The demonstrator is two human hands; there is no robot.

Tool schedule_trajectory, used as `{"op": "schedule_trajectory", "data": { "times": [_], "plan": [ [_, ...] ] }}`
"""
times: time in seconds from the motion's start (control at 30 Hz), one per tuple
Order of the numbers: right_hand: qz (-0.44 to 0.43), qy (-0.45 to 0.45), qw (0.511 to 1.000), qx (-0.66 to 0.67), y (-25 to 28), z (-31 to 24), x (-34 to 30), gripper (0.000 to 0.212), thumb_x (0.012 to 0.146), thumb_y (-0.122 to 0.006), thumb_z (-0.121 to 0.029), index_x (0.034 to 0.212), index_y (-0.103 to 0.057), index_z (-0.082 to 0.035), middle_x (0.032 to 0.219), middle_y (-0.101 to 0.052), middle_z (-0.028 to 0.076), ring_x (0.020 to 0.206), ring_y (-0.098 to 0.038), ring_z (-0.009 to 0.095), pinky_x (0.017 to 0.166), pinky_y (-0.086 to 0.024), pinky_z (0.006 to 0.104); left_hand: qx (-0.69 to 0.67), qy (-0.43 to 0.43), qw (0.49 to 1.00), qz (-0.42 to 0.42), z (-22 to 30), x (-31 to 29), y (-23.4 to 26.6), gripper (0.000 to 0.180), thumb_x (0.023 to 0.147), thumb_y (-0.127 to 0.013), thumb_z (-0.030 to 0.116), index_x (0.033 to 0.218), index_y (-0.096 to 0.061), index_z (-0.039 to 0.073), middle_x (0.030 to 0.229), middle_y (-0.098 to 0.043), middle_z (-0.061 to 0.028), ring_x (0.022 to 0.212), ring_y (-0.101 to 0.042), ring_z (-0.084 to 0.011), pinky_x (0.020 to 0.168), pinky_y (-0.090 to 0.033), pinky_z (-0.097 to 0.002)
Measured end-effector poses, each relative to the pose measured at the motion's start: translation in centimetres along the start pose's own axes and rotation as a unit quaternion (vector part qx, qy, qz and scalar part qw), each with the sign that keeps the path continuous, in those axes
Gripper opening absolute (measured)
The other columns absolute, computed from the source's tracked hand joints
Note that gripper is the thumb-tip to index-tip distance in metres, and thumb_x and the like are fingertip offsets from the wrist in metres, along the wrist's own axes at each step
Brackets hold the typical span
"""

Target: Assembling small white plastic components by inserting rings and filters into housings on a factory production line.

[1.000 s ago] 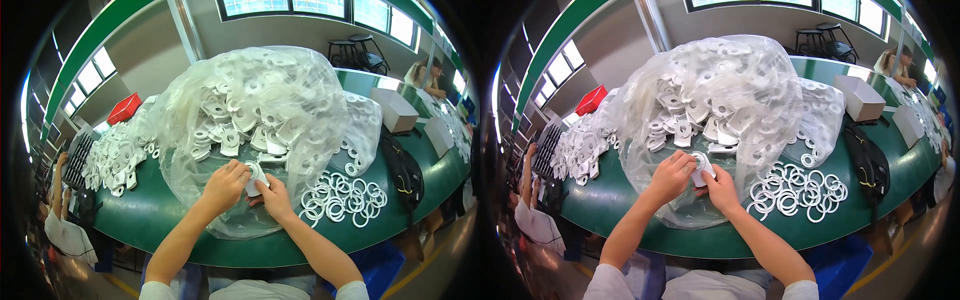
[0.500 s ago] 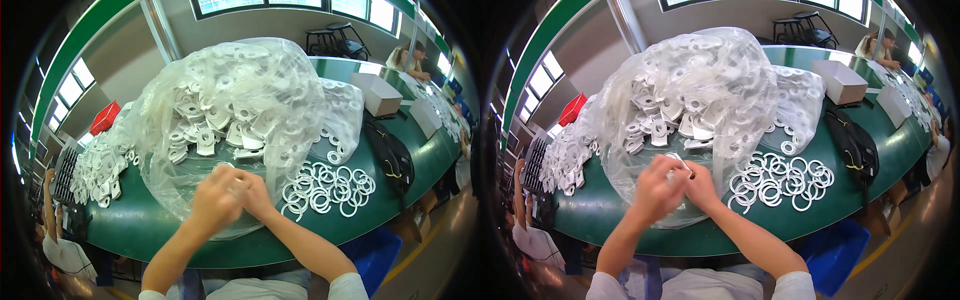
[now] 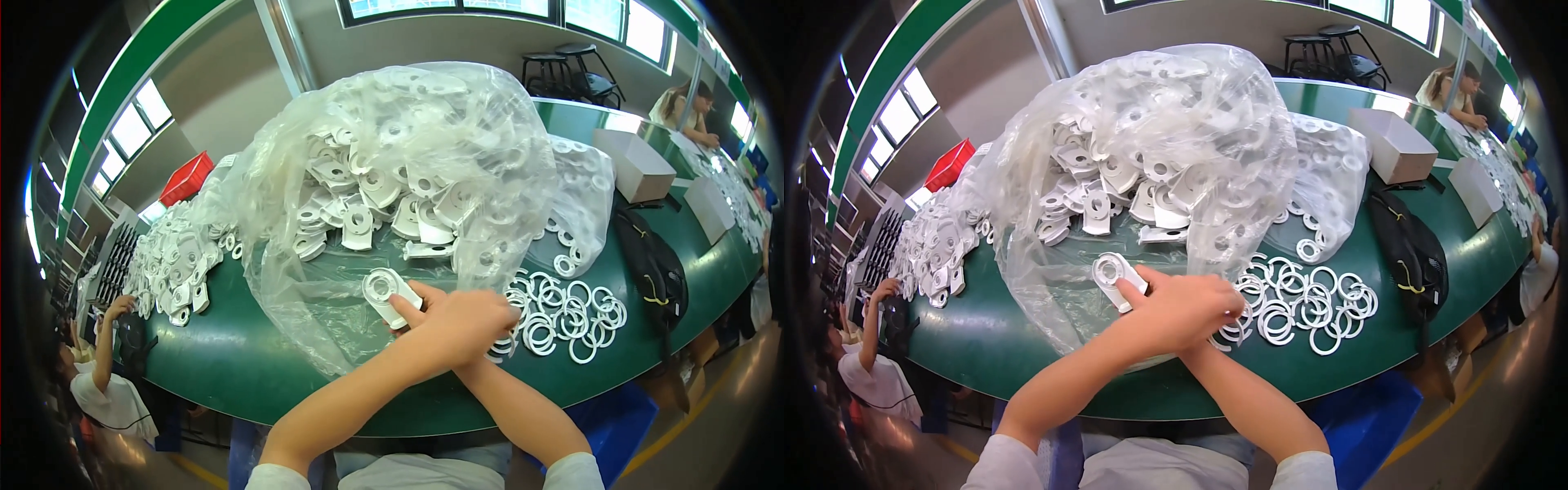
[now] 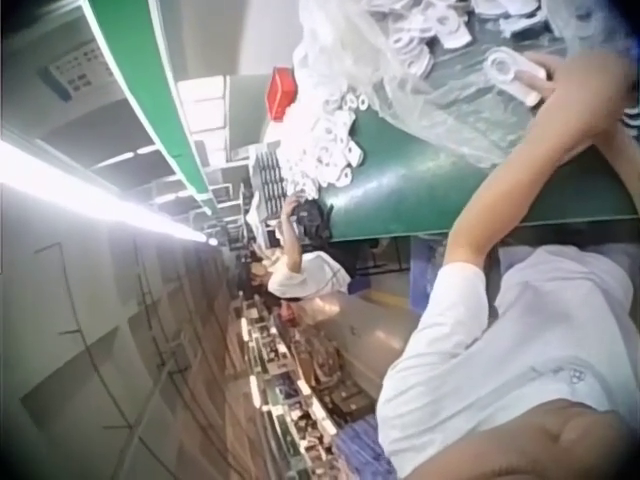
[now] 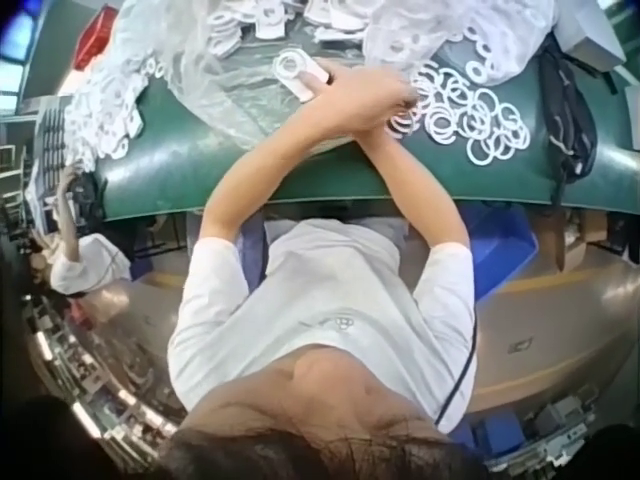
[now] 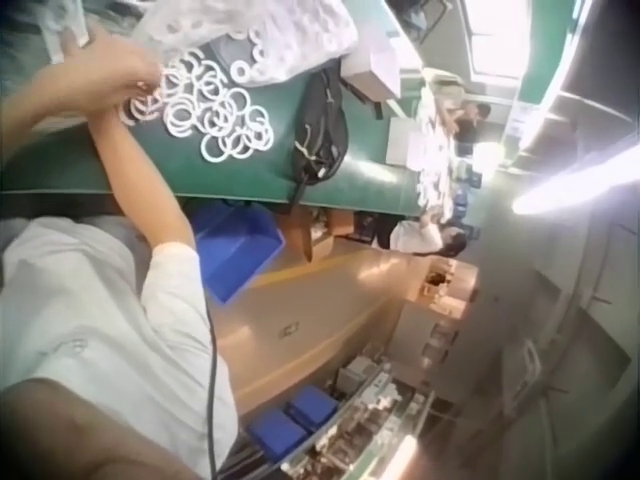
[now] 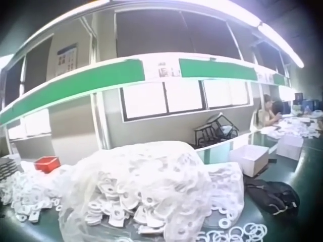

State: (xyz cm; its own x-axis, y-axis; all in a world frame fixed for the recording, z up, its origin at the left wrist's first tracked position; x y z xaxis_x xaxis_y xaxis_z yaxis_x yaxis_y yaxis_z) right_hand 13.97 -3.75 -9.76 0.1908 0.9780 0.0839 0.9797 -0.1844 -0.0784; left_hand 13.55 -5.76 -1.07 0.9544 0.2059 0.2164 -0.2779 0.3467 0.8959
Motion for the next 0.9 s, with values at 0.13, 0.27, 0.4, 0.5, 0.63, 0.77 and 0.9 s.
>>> {"op": "schedule_trajectory", "data": {
  "times": [0.13, 0.27, 0.4, 0.5, 0.63, 0.77, 0.9],
  "plan": [
    [0.178, 0.358, 0.912, -0.090, 1.2, 2.8, 0.5, 0.024, 0.093, -0.055, -0.022, 0.105, -0.058, -0.002, 0.080, -0.065, 0.006, 0.060, -0.060, 0.013, 0.050, -0.047, 0.0253, -0.178, 0.068, 0.970, 0.148, -0.8, -2.4, 6.1, 0.015, 0.076, -0.066, 0.003, 0.091, -0.064, 0.003, 0.079, -0.066, -0.0081, 0.069, -0.064, -0.0194, 0.058, -0.047, -0.0262],
    [-0.040, -0.018, 0.991, 0.126, -0.2, -3.1, -0.6, 0.021, 0.092, -0.054, -0.017, 0.104, -0.058, 0.000, 0.076, -0.063, 0.006, 0.059, -0.059, 0.012, 0.051, -0.047, 0.0249, -0.306, 0.233, 0.864, 0.326, -7.0, -9.7, 10.0, 0.009, 0.081, -0.065, 0.000, 0.089, -0.062, 0.002, 0.077, -0.066, -0.0049, 0.064, -0.059, -0.0084, 0.055, -0.045, -0.0195],
    [-0.062, -0.068, 0.986, 0.143, 0.2, -3.0, -0.4, 0.022, 0.094, -0.051, -0.017, 0.106, -0.057, 0.001, 0.077, -0.064, 0.010, 0.061, -0.061, 0.014, 0.052, -0.050, 0.0249, -0.474, 0.262, 0.750, 0.379, -11.4, -13.6, 9.6, 0.015, 0.081, -0.064, -0.001, 0.095, -0.059, 0.002, 0.081, -0.064, -0.0059, 0.062, -0.055, -0.0089, 0.056, -0.044, -0.0203],
    [-0.064, -0.083, 0.983, 0.150, 0.2, -3.4, -0.4, 0.024, 0.094, -0.050, -0.017, 0.107, -0.056, 0.003, 0.081, -0.064, 0.012, 0.063, -0.062, 0.016, 0.054, -0.051, 0.0260, -0.555, 0.250, 0.693, 0.386, -12.8, -15.0, 8.6, 0.018, 0.080, -0.064, -0.002, 0.097, -0.058, 0.000, 0.087, -0.063, -0.0069, 0.067, -0.054, -0.0095, 0.059, -0.043, -0.0204],
    [-0.069, -0.097, 0.980, 0.158, 0.3, -3.1, -0.2, 0.027, 0.095, -0.048, -0.018, 0.109, -0.054, 0.003, 0.086, -0.064, 0.014, 0.066, -0.063, 0.018, 0.057, -0.053, 0.0269, -0.600, 0.247, 0.666, 0.368, -13.2, -15.3, 7.9, 0.022, 0.082, -0.063, -0.001, 0.103, -0.057, -0.002, 0.094, -0.061, -0.0068, 0.073, -0.054, -0.0095, 0.063, -0.044, -0.0202],
    [-0.076, -0.105, 0.980, 0.150, -0.1, -3.4, -0.2, 0.027, 0.095, -0.047, -0.018, 0.111, -0.053, 0.003, 0.087, -0.064, 0.014, 0.067, -0.063, 0.018, 0.059, -0.053, 0.0272, -0.623, 0.239, 0.651, 0.364, -13.5, -16.2, 7.6, 0.021, 0.087, -0.060, 0.005, 0.107, -0.058, -0.002, 0.098, -0.062, -0.0077, 0.072, -0.052, -0.0101, 0.060, -0.042, -0.0220],
    [-0.069, -0.106, 0.981, 0.144, 0.5, -3.5, -0.4, 0.028, 0.095, -0.045, -0.017, 0.113, -0.052, 0.003, 0.087, -0.063, 0.014, 0.066, -0.062, 0.018, 0.057, -0.052, 0.0272, -0.615, 0.244, 0.664, 0.348, -13.7, -15.7, 6.8, 0.021, 0.092, -0.056, 0.010, 0.108, -0.058, -0.003, 0.098, -0.063, -0.0089, 0.072, -0.052, -0.0100, 0.059, -0.041, -0.0221]
  ]
}}
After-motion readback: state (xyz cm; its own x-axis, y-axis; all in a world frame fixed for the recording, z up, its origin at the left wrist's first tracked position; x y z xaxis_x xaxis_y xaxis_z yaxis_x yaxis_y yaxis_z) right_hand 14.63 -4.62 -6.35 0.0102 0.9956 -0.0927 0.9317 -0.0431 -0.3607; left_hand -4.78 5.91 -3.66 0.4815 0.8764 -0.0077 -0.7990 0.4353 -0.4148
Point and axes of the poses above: each hand's wrist, its own x-axis towards the middle knuckle, its own y-axis out of the back of the hand, z = x × y, the point moved 3 cm from there along x, towards the middle knuckle
